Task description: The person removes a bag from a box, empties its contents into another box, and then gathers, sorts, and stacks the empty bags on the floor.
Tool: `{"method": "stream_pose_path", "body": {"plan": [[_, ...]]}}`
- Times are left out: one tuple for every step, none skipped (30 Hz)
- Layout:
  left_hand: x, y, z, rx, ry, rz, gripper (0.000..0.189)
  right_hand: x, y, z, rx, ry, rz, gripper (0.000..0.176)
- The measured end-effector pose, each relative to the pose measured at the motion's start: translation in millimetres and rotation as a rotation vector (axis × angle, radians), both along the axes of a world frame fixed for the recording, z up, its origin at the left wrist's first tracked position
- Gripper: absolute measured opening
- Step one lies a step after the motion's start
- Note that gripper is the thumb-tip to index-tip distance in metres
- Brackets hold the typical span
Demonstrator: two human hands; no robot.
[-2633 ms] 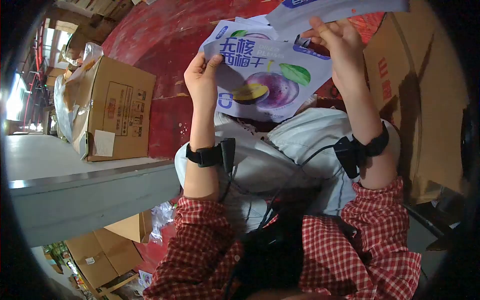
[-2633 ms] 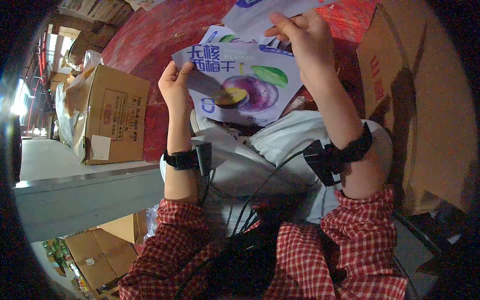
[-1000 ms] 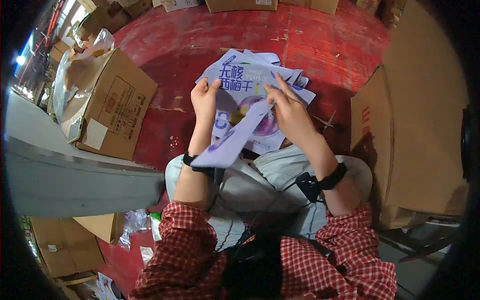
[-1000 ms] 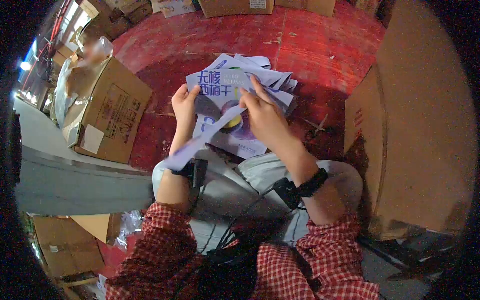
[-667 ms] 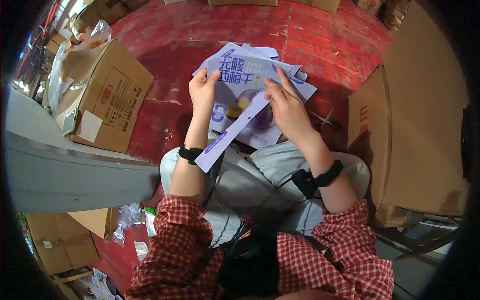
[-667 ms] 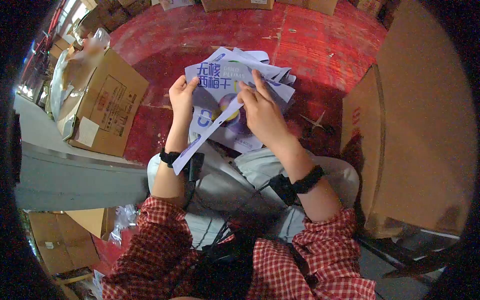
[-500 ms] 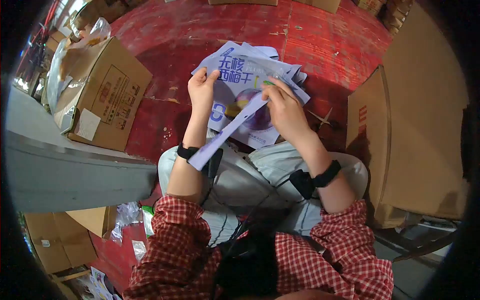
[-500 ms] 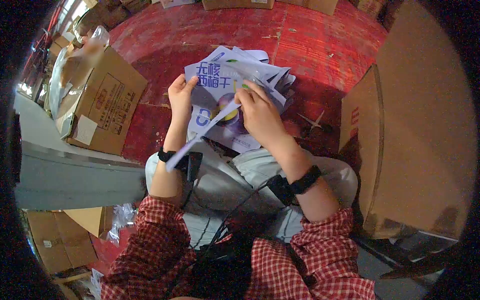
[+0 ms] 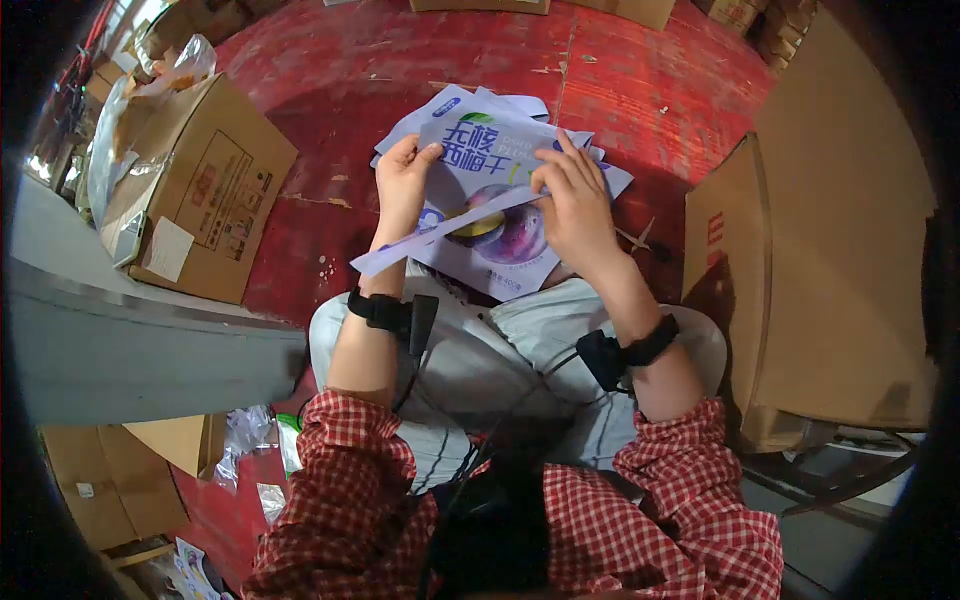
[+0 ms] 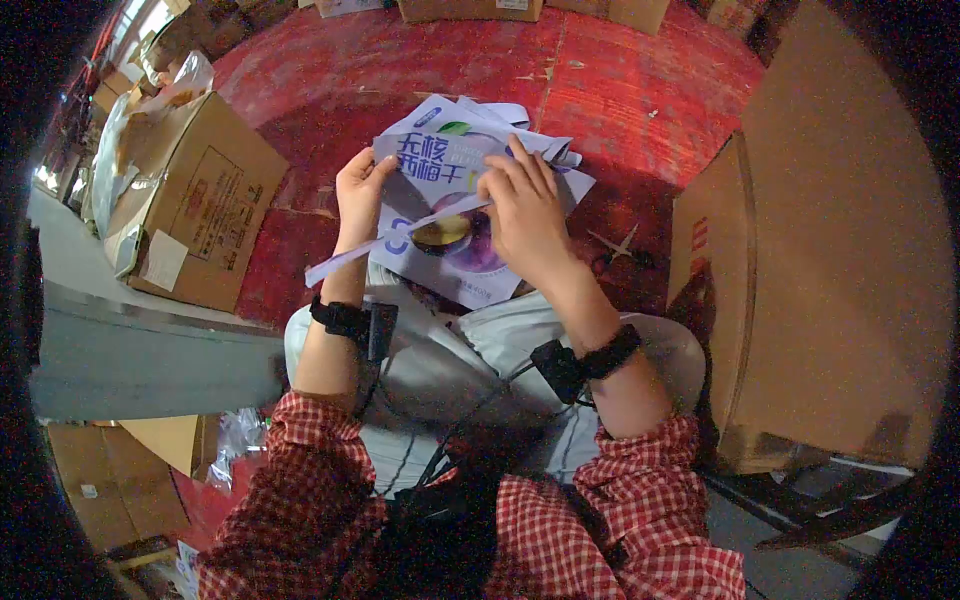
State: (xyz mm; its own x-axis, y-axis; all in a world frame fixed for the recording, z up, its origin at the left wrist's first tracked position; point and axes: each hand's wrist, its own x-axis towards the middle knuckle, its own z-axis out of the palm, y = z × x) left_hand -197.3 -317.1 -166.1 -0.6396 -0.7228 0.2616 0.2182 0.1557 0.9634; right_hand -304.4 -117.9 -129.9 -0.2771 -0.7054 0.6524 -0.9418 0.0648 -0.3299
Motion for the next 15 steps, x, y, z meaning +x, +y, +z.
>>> {"method": "stream_pose_path", "body": {"plan": [[-2, 3, 1, -0.005, 0.018, 0.018, 0.011, 3, -1, -2, 0.01, 0.008, -0.005, 0.018], [-3, 4, 1, -0.009, 0.036, 0.035, 0.012, 5, -1, -4, 0.02, 0.017, -0.011, 0.018], [-4, 3, 1, 0.001, 0.051, 0.026, 0.011, 6, -3, -5, 0.03, 0.026, -0.018, 0.017], [-4, 3, 2, 0.012, 0.065, 0.017, 0.011, 6, -4, -5, 0.023, 0.037, -0.026, 0.015], [-3, 3, 1, 0.024, 0.079, 0.007, 0.011, 7, -5, -6, 0.017, 0.048, -0.034, 0.014], [-3, 2, 0, 0.016, 0.072, 0.009, 0.011, 7, -5, -7, 0.012, 0.059, -0.042, 0.012], [-3, 2, -1, 0.007, 0.065, 0.011, 0.011, 8, -5, -8, 0.017, 0.056, -0.047, 0.012], [-4, 2, 1, -0.003, 0.058, 0.012, 0.011, 8, -6, -9, 0.021, 0.053, -0.053, 0.012], [-4, 3, 2, 0.007, 0.06, 0.014, 0.011, 9, -6, -10, 0.024, 0.05, -0.059, 0.012], [-4, 4, 3, 0.017, 0.06, 0.018, 0.011, 9, -6, -10, 0.022, 0.036, -0.061, 0.012], [-4, 5, 5, 0.026, 0.06, 0.022, 0.011, 9, -6, -11, 0.019, 0.021, -0.062, 0.012], [-3, 4, 5, 0.012, 0.031, 0.029, 0.011, 10, -7, -11, 0.017, 0.005, -0.062, 0.012], [-2, 2, 4, -0.003, 0.001, 0.037, 0.011, 12, -7, -12, 0.028, 0.027, -0.088, 0.012], [-1, 1, 3, -0.018, -0.029, 0.045, 0.011, 15, -8, -13, 0.038, 0.049, -0.113, 0.011], [-2, 1, 2, -0.004, -0.007, 0.041, 0.011, 18, -8, -14, 0.048, 0.073, -0.139, 0.011]]}}
